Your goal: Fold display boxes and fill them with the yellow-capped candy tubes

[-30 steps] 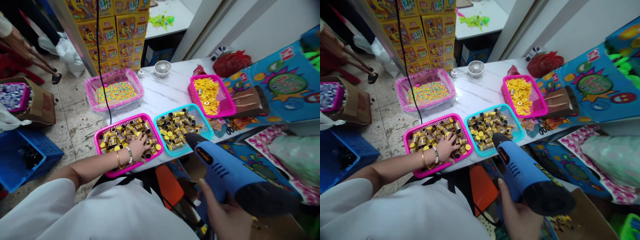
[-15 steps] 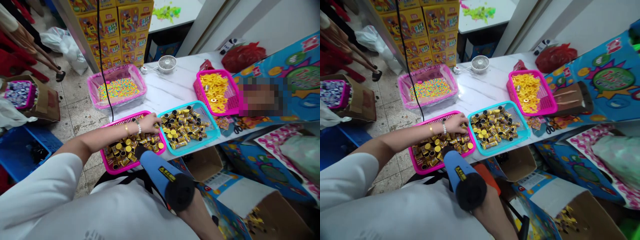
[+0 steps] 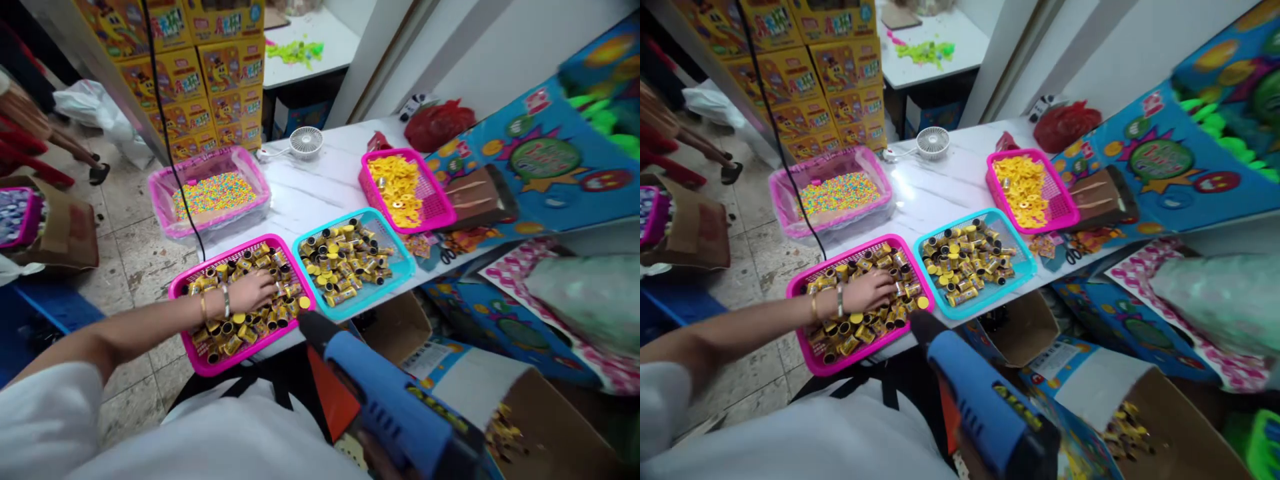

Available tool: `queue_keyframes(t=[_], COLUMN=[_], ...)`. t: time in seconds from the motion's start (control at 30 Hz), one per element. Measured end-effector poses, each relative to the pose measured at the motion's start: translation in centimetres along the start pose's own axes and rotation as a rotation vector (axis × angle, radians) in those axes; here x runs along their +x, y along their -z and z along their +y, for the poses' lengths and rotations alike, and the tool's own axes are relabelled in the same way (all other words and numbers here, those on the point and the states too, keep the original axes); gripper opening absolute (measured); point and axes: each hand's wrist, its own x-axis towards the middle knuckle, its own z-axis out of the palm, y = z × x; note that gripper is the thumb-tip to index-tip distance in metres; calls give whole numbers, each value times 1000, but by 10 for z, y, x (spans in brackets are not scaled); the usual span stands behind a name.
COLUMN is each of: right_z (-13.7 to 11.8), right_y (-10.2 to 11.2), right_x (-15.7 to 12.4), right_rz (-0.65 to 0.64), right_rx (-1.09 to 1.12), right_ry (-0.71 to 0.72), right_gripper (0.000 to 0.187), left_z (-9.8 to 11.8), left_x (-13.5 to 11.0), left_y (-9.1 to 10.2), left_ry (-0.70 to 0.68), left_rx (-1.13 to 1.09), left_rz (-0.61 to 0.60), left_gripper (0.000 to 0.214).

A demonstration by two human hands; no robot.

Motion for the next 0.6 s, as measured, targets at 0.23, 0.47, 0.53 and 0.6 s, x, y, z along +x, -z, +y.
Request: queue_keyframes(t=[0.23,0.47,0.53,0.6], right_z=[-41,-78,-73,-71], right_y=[12,28,26,20], right_x=[59,122,109,97], right_rz=[155,144,142,24], right_rx=[-202,-345,-326,-286], right_ry=[-57,14,28,7], right_gripper=[48,55,56,54], left_z=[77,79,80,82], left_x=[42,30,23,21], left_y=[-45,-39,-41,-45], left_ry=[241,269,401,540], left_rx=[197,231,250,251], left_rz=[-59,-38,-7,-6], left_gripper=[88,44,41,44])
